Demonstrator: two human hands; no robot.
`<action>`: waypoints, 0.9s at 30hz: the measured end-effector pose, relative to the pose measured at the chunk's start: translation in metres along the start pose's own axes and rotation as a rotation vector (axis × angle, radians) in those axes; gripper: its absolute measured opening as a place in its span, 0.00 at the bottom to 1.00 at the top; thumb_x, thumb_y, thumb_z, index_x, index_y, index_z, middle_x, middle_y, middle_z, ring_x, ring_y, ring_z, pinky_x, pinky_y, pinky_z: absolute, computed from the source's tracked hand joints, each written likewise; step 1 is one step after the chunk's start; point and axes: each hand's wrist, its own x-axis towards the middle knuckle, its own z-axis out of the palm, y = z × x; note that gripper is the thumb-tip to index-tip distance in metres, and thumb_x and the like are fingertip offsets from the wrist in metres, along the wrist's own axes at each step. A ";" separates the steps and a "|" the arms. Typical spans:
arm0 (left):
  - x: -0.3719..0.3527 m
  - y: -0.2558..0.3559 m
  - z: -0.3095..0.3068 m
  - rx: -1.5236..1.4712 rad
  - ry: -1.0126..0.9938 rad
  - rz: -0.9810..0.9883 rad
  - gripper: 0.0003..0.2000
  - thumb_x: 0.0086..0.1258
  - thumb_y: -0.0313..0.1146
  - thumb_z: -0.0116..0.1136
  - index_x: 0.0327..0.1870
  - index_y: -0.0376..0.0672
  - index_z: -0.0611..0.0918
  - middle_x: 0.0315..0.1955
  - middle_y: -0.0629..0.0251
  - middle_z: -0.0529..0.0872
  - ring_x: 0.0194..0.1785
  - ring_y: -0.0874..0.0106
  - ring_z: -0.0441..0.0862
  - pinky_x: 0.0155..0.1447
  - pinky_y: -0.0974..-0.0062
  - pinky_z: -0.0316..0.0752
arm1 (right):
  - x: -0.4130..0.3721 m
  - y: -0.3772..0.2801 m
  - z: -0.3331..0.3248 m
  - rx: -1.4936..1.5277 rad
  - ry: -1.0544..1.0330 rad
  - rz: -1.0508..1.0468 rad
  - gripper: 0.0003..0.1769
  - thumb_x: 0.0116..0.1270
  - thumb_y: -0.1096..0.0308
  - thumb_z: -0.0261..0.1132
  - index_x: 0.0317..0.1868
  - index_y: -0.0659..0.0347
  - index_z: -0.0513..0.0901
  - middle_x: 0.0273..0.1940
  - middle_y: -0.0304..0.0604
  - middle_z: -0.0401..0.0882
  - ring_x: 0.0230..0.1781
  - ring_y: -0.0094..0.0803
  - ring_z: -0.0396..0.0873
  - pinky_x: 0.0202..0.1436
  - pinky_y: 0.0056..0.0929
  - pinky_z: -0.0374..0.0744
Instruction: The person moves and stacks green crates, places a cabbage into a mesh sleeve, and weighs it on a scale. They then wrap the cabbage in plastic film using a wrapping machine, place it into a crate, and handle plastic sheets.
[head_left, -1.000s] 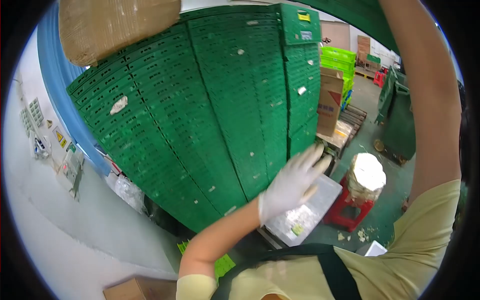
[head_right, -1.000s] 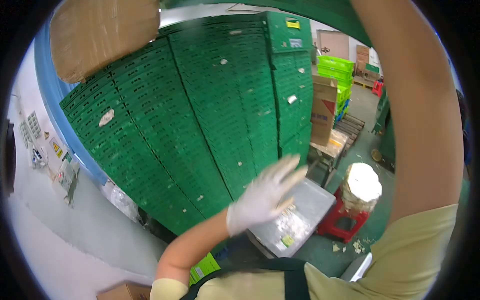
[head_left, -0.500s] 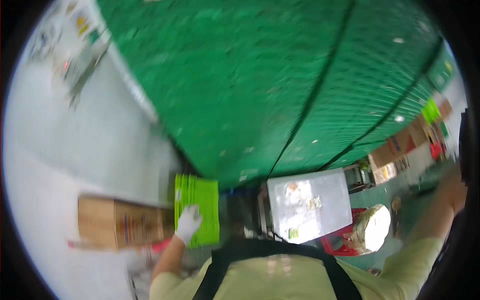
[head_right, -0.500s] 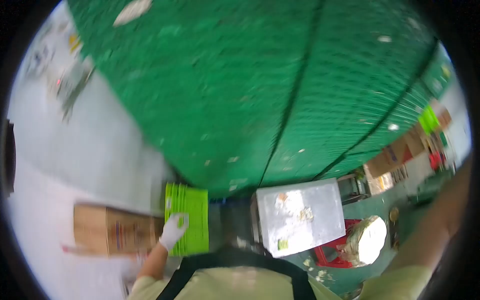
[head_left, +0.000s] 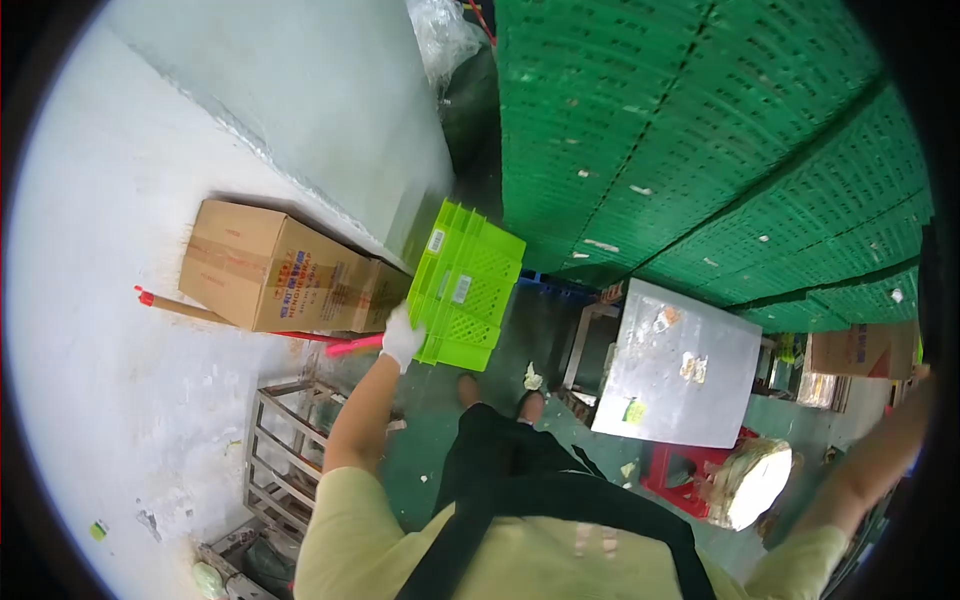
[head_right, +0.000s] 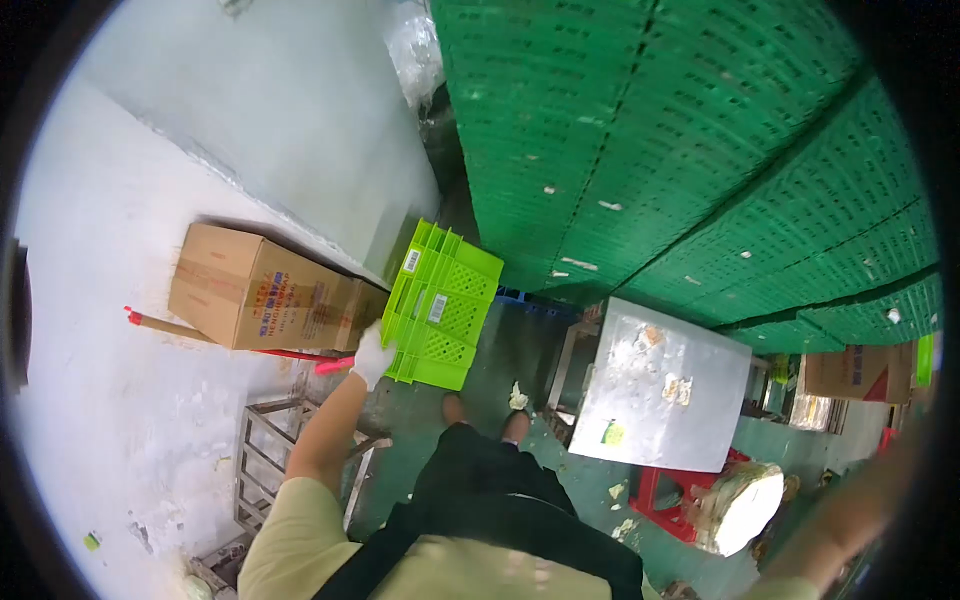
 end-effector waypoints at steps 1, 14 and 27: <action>0.017 -0.013 0.011 -0.033 0.172 -0.003 0.28 0.67 0.39 0.57 0.65 0.34 0.71 0.61 0.39 0.74 0.65 0.48 0.70 0.68 0.60 0.67 | -0.047 -0.042 0.019 0.185 -0.062 0.050 0.23 0.55 0.72 0.66 0.54 0.59 0.80 0.50 0.47 0.80 0.53 0.44 0.77 0.57 0.42 0.74; 0.139 -0.015 0.047 0.080 -0.080 -0.045 0.20 0.71 0.48 0.53 0.51 0.40 0.74 0.32 0.48 0.86 0.38 0.48 0.84 0.41 0.54 0.77 | -0.406 -0.560 0.311 0.870 -1.122 -0.463 0.15 0.54 0.69 0.62 0.45 0.58 0.80 0.46 0.39 0.77 0.55 0.37 0.74 0.59 0.41 0.71; 0.150 -0.021 0.035 0.061 -0.323 0.156 0.17 0.60 0.38 0.62 0.44 0.40 0.71 0.21 0.48 0.82 0.28 0.48 0.83 0.34 0.51 0.77 | -0.434 -0.533 0.313 0.901 -1.056 -0.583 0.22 0.57 0.67 0.60 0.55 0.52 0.78 0.56 0.33 0.75 0.64 0.25 0.70 0.49 0.34 0.70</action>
